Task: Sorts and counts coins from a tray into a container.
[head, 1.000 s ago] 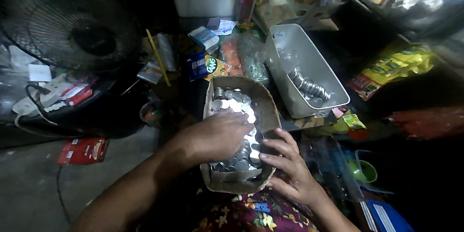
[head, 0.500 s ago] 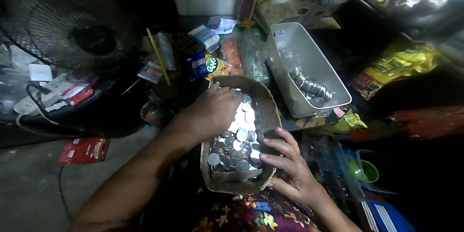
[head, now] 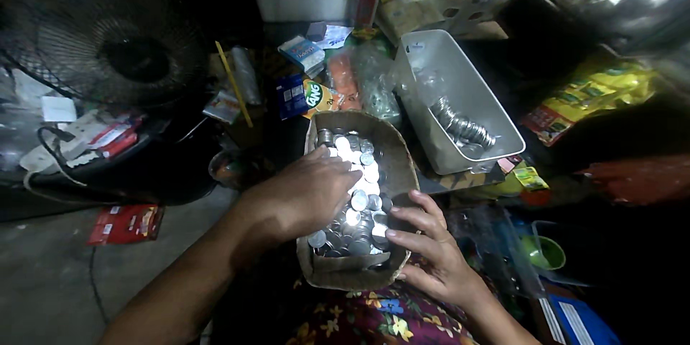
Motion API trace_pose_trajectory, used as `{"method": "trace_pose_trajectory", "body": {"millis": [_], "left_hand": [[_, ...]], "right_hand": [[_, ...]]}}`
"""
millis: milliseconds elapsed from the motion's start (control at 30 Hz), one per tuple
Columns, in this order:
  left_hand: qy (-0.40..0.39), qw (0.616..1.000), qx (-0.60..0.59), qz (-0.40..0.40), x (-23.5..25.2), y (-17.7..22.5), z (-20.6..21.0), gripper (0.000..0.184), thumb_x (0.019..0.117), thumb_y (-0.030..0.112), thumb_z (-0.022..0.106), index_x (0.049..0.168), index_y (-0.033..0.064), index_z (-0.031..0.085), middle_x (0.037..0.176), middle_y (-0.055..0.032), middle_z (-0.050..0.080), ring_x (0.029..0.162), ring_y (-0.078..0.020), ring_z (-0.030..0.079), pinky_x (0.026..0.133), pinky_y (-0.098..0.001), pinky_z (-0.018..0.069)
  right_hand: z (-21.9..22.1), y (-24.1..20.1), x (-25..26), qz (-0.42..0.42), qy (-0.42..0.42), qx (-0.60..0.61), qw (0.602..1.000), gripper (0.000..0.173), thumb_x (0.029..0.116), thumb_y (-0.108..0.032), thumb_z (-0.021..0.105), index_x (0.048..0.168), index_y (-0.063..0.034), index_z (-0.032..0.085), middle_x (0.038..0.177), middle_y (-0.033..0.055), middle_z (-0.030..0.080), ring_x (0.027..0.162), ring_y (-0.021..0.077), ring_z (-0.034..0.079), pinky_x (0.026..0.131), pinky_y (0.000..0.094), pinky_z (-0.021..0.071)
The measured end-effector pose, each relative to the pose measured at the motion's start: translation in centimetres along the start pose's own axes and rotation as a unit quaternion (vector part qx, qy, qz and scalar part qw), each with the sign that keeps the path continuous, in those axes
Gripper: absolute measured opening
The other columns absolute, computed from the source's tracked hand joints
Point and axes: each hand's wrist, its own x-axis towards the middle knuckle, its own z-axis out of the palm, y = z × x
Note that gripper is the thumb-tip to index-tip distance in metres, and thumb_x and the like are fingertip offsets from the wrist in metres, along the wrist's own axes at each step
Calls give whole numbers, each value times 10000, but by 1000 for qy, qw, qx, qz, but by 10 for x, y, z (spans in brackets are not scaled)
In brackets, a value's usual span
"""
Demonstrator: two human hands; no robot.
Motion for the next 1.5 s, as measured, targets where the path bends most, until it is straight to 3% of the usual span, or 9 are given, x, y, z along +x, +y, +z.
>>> {"method": "trace_pose_trajectory", "body": {"millis": [200,300,467,633,733,933,1200,1333,1500], "left_hand": [[19,995,66,-76,33,-7,1,493,1061,257,531,1495,26,493,1498,-236,498,1443,-379,422,1230,-562,215],[10,993,88,-79,40,-6,4,494,1051,273,555,1476,25,514,1458,-234,537,1424,-377,448,1234,-568,193],[22,999,29,8,22,-4,11,395,1044,229,557,1391,49,613,1361,-173,634,1354,-325,541,1228,-592,204],[-31,995,-51,85,2,-6,7,419,1062,220,471,1451,101,571,1420,-153,600,1386,-299,515,1214,-593,231],[8,998,-30,56,4,-5,7,422,1075,256,462,1446,92,578,1413,-178,602,1386,-326,510,1207,-583,260],[8,996,58,-68,37,-2,5,542,1054,373,539,1510,84,497,1484,-278,490,1437,-407,420,1232,-583,177],[-48,999,18,-10,9,9,5,486,1078,334,484,1502,98,508,1459,-206,546,1422,-341,460,1237,-566,178],[0,997,73,-32,-10,5,12,482,1059,349,513,1435,55,576,1439,-238,557,1415,-381,466,1235,-550,218],[-24,996,81,-34,-14,15,11,496,1072,356,480,1450,42,547,1420,-253,562,1399,-404,477,1232,-605,172]], "right_hand": [[0,1,0,-3,1,4,1000,363,1039,-474,539,1313,-245,604,1483,-60,504,1540,193,245,1285,435,173],[0,0,-1,-1,3,2,1000,364,1042,-474,534,1316,-243,602,1484,-55,506,1539,195,250,1282,433,179],[1,0,0,3,1,3,1000,367,1038,-485,534,1311,-249,602,1482,-60,505,1542,185,239,1282,419,178],[1,0,-1,1,4,4,1000,366,1038,-482,537,1310,-248,607,1481,-60,506,1541,179,239,1284,419,165],[0,1,-1,0,0,-2,1000,368,1043,-483,525,1324,-257,598,1491,-65,496,1542,179,235,1284,423,172],[0,1,-1,0,0,0,1000,368,1043,-480,526,1321,-251,600,1487,-62,499,1542,188,238,1283,426,175],[0,1,-1,2,2,4,1000,367,1040,-477,535,1318,-247,604,1486,-61,505,1542,185,240,1285,425,171],[1,0,-2,2,4,-1,1000,366,1036,-481,543,1316,-253,601,1481,-61,507,1538,185,246,1283,424,173],[0,0,-1,1,1,-1,1000,364,1038,-477,541,1316,-249,601,1484,-62,506,1540,188,248,1283,425,181]]}}
